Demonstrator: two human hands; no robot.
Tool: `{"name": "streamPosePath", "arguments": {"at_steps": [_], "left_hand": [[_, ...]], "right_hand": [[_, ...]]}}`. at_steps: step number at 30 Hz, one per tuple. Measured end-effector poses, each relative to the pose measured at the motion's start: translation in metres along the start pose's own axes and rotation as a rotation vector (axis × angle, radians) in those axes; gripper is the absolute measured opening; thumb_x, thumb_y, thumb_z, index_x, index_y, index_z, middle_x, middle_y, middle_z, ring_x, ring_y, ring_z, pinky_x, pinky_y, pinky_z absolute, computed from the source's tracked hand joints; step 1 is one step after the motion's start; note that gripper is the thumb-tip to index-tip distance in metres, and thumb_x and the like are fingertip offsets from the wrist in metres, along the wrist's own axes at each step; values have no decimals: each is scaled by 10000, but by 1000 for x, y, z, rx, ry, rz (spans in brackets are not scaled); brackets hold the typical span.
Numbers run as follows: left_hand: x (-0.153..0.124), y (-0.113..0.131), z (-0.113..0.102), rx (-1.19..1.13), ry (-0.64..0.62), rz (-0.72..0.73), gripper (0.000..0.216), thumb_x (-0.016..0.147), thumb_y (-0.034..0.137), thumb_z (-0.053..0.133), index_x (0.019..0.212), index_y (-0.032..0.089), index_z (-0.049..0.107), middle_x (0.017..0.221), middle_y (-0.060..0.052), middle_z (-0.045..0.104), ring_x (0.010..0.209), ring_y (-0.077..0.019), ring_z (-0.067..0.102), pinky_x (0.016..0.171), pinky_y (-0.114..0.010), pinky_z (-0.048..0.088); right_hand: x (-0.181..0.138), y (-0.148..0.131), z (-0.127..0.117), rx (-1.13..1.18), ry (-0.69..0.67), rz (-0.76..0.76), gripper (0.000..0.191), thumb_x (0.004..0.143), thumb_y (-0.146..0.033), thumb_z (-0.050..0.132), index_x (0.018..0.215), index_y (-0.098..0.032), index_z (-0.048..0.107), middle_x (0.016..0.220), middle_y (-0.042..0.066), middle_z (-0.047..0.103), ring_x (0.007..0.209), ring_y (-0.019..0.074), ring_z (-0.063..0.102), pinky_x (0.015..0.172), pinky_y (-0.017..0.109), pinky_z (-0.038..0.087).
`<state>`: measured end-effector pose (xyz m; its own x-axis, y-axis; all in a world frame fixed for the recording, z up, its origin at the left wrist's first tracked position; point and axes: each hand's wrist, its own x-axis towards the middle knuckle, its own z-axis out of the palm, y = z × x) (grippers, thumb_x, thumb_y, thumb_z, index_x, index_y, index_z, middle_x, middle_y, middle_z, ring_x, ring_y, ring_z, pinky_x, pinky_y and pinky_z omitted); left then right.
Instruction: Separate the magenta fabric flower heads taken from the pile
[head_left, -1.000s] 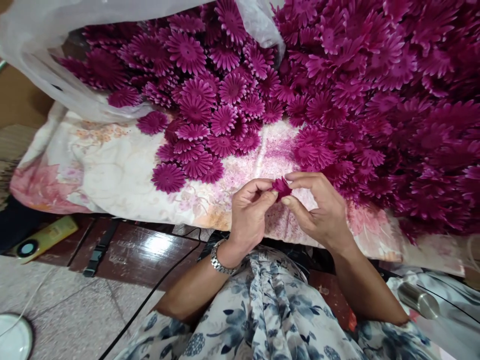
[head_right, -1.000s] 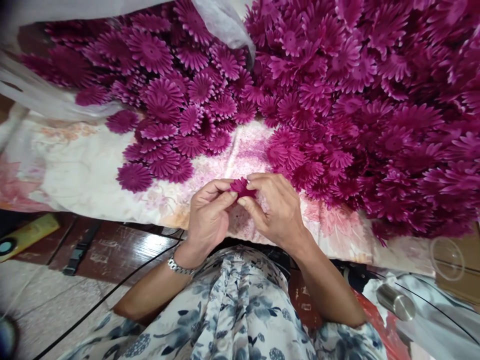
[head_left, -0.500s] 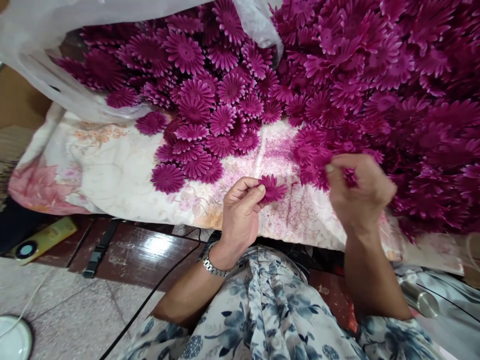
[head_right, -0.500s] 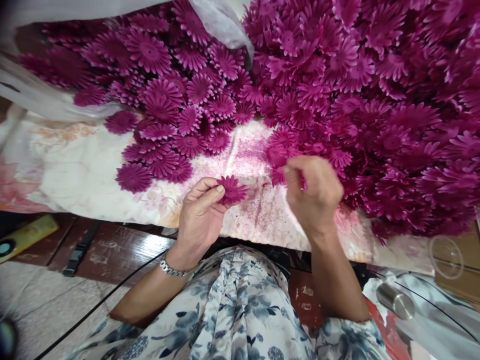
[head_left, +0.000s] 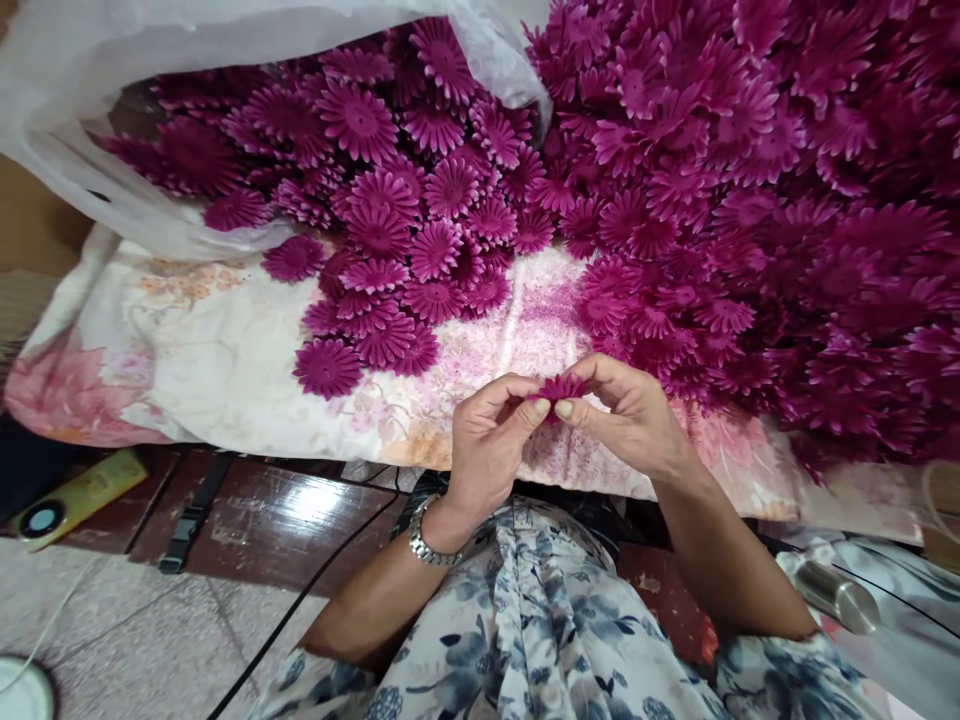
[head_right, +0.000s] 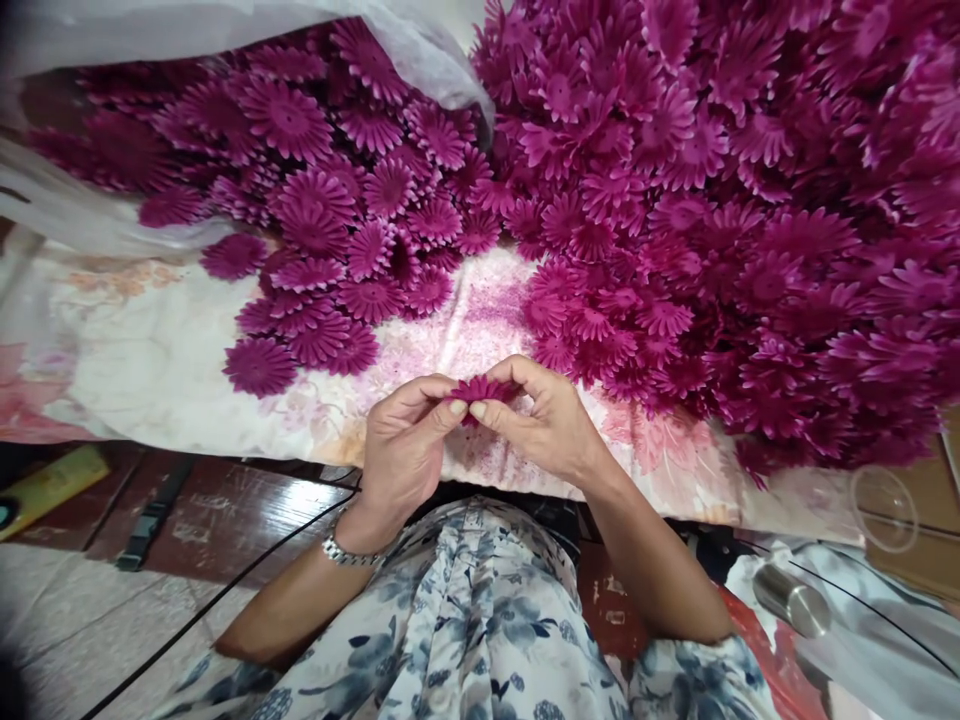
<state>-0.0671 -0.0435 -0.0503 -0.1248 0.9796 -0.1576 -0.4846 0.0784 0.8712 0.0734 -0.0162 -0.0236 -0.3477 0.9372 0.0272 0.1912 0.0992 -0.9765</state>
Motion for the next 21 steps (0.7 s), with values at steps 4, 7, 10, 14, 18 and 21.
{"name": "streamPosePath", "arguments": {"at_steps": [4,7,10,14,18,21], "left_hand": [[-1,-3,-2,41,-18,-1,82,693,229,746,736,187,692,690,14,641,651,-94,548,657,-206,445],[-1,-3,-2,24,-75,-14,89,706,227,738,767,184,689,693,21,627,643,-82,530,653,-197,436],[0,-2,-1,-2,-113,-63,107,709,240,736,788,186,688,710,18,630,654,-83,538,656,-197,440],[1,-3,3,-44,-96,-142,141,666,248,768,748,176,679,686,19,624,616,-74,522,611,-186,428],[1,-4,6,-88,-67,-171,147,643,243,774,682,163,658,634,25,600,577,-65,494,568,-179,402],[1,-2,6,-64,-31,-162,148,627,216,767,651,157,634,582,41,550,532,-55,443,528,-174,362]], "right_hand": [[-3,3,-2,-30,94,8,121,791,-279,646,773,-177,583,688,-26,610,622,86,558,596,214,448],[-7,2,-1,-215,154,-21,113,833,-286,588,796,-182,567,672,-28,579,603,84,521,578,211,411],[-8,1,0,-420,174,-115,122,872,-262,517,781,-184,541,620,-39,524,545,76,463,546,213,364],[-7,1,2,-569,218,-235,189,890,-228,475,706,-189,486,542,-62,411,477,65,371,502,214,300],[-6,0,5,-636,286,-286,318,905,-215,443,601,-201,355,516,-73,297,453,57,297,478,220,247],[-6,-2,5,-705,357,-294,334,907,-217,440,592,-203,329,531,-68,290,470,59,299,486,221,254]]}}
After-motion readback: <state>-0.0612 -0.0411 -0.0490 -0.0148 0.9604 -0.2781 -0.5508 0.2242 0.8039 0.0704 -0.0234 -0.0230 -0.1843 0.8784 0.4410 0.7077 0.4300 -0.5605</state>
